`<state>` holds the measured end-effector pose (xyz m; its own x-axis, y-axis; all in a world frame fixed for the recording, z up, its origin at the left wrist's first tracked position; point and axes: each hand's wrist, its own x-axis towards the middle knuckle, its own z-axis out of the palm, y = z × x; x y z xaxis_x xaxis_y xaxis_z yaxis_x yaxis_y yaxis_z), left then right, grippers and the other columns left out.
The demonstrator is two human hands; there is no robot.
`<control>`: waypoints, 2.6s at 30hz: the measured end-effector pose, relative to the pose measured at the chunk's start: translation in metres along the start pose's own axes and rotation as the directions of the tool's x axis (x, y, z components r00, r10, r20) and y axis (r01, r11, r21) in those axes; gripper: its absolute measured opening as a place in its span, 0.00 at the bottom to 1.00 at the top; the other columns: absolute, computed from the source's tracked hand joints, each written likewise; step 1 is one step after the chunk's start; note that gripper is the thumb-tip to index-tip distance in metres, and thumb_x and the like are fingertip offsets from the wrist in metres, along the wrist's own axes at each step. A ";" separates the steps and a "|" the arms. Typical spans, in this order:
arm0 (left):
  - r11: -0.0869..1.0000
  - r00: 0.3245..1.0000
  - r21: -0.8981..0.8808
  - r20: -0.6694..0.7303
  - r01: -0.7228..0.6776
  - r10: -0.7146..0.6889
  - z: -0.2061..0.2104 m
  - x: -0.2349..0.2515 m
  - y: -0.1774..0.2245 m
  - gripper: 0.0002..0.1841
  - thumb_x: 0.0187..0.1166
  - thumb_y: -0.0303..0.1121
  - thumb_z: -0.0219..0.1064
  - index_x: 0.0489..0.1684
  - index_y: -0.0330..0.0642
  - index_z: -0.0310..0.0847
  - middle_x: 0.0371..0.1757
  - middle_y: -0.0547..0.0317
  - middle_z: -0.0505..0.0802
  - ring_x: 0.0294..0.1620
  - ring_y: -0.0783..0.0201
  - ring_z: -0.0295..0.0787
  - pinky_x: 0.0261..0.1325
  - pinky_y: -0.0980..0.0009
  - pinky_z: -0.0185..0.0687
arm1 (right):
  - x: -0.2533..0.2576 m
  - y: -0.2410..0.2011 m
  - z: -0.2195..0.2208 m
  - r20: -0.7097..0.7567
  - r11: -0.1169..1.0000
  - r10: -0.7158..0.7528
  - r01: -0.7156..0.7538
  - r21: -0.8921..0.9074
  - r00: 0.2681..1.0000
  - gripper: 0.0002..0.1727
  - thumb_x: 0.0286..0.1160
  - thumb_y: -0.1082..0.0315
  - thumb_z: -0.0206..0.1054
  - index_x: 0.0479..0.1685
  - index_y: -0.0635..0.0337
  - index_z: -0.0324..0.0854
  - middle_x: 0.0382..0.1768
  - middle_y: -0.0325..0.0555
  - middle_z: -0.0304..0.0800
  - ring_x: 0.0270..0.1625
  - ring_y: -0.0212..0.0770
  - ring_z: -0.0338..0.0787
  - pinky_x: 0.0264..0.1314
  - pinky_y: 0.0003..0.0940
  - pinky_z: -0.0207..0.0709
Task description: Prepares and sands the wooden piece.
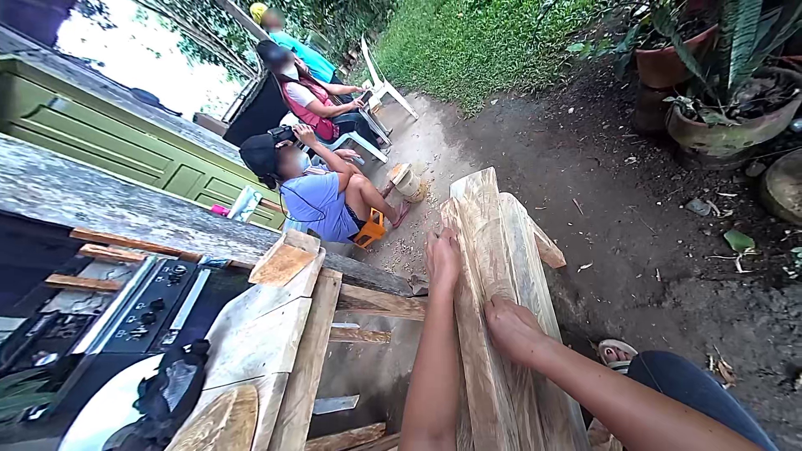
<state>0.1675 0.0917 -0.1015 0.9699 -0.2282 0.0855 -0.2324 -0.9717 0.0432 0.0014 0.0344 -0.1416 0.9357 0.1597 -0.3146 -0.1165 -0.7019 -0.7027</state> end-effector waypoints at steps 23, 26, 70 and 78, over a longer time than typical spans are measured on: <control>1.000 1.000 0.001 -0.017 0.004 -0.004 0.002 0.048 0.009 0.15 0.89 0.37 0.60 0.65 0.48 0.87 0.70 0.35 0.84 0.69 0.36 0.84 0.68 0.38 0.78 | 0.000 0.001 0.002 -0.006 1.000 -0.010 0.010 0.013 1.000 0.23 0.83 0.71 0.59 0.75 0.72 0.71 0.72 0.65 0.76 0.71 0.62 0.84 0.66 0.55 0.82; 1.000 1.000 -0.012 -0.009 0.019 -0.019 0.001 0.075 0.011 0.15 0.89 0.37 0.60 0.65 0.48 0.87 0.70 0.36 0.85 0.70 0.36 0.83 0.68 0.36 0.78 | 0.000 0.002 0.004 -0.022 1.000 -0.020 0.020 0.013 1.000 0.22 0.83 0.71 0.59 0.73 0.71 0.72 0.71 0.64 0.77 0.70 0.62 0.84 0.66 0.55 0.82; 0.987 0.985 0.107 0.136 -0.117 0.102 -0.019 0.070 0.022 0.14 0.89 0.35 0.58 0.62 0.43 0.87 0.63 0.34 0.90 0.68 0.34 0.85 0.67 0.32 0.75 | -0.004 0.004 -0.003 0.034 0.997 -0.060 0.058 0.051 0.998 0.23 0.83 0.72 0.60 0.75 0.73 0.71 0.73 0.66 0.75 0.72 0.64 0.83 0.67 0.56 0.81; 0.993 0.995 0.109 0.096 -0.037 0.027 -0.017 0.087 0.032 0.16 0.88 0.36 0.58 0.65 0.47 0.87 0.67 0.36 0.88 0.70 0.36 0.84 0.66 0.33 0.76 | -0.003 0.003 -0.002 0.018 0.998 -0.050 0.050 0.031 0.999 0.21 0.83 0.73 0.58 0.73 0.73 0.72 0.71 0.65 0.76 0.71 0.63 0.83 0.66 0.55 0.81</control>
<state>0.2433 0.0421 -0.0755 0.9658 -0.2590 -0.0095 -0.2591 -0.9634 -0.0690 -0.0013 0.0306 -0.1414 0.9343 0.2070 -0.2903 -0.0801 -0.6715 -0.7367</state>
